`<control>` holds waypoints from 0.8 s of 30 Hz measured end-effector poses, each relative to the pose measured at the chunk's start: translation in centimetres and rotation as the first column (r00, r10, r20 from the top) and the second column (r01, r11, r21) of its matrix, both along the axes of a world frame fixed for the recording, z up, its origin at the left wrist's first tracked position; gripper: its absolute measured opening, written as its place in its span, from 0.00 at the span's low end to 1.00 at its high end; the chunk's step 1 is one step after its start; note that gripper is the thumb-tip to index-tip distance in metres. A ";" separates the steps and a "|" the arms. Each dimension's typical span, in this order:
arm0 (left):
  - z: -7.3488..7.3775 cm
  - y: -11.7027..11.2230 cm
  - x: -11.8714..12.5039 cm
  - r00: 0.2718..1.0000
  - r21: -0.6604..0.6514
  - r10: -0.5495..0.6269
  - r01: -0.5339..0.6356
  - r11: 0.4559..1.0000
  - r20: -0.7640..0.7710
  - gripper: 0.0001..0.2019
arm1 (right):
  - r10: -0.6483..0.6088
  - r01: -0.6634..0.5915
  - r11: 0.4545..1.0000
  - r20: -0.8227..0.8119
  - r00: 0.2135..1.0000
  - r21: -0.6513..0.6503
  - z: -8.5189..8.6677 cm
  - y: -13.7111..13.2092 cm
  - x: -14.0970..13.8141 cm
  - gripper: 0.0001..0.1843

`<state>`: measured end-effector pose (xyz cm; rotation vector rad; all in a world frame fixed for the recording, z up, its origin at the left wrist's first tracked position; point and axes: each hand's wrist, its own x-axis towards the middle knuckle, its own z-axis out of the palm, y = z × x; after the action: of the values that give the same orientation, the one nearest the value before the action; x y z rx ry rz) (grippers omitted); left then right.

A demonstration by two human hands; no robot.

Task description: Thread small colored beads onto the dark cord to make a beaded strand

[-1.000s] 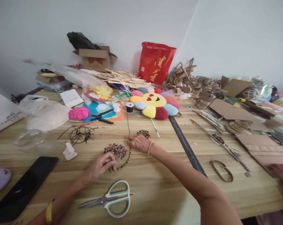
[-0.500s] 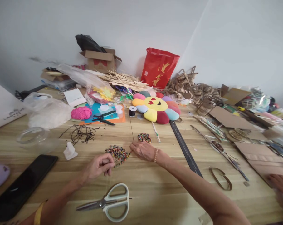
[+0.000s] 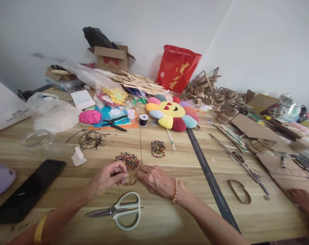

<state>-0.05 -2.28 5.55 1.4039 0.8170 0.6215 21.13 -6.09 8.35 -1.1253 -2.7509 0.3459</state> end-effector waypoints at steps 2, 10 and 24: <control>-0.2 0.2 0.0 1.000 -0.001 0.005 -0.005 1.000 -0.031 0.09 | 0.002 -0.003 1.000 -0.040 0.999 -0.019 -0.4 -0.2 -0.5 0.09; -1.8 1.0 0.3 0.999 -0.073 0.003 -0.007 0.997 -0.051 0.05 | -0.015 -0.006 0.996 -0.250 0.968 -0.085 -1.6 -0.3 -1.7 0.09; -3.4 0.5 0.5 0.993 0.038 0.038 -0.034 0.999 -0.109 0.06 | -0.051 0.055 0.997 -0.080 0.995 0.052 -0.5 0.2 -3.4 0.05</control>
<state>0.44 -1.77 2.13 1.4692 0.9241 0.5935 17.77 -5.93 7.85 -1.1439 -2.6407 0.3004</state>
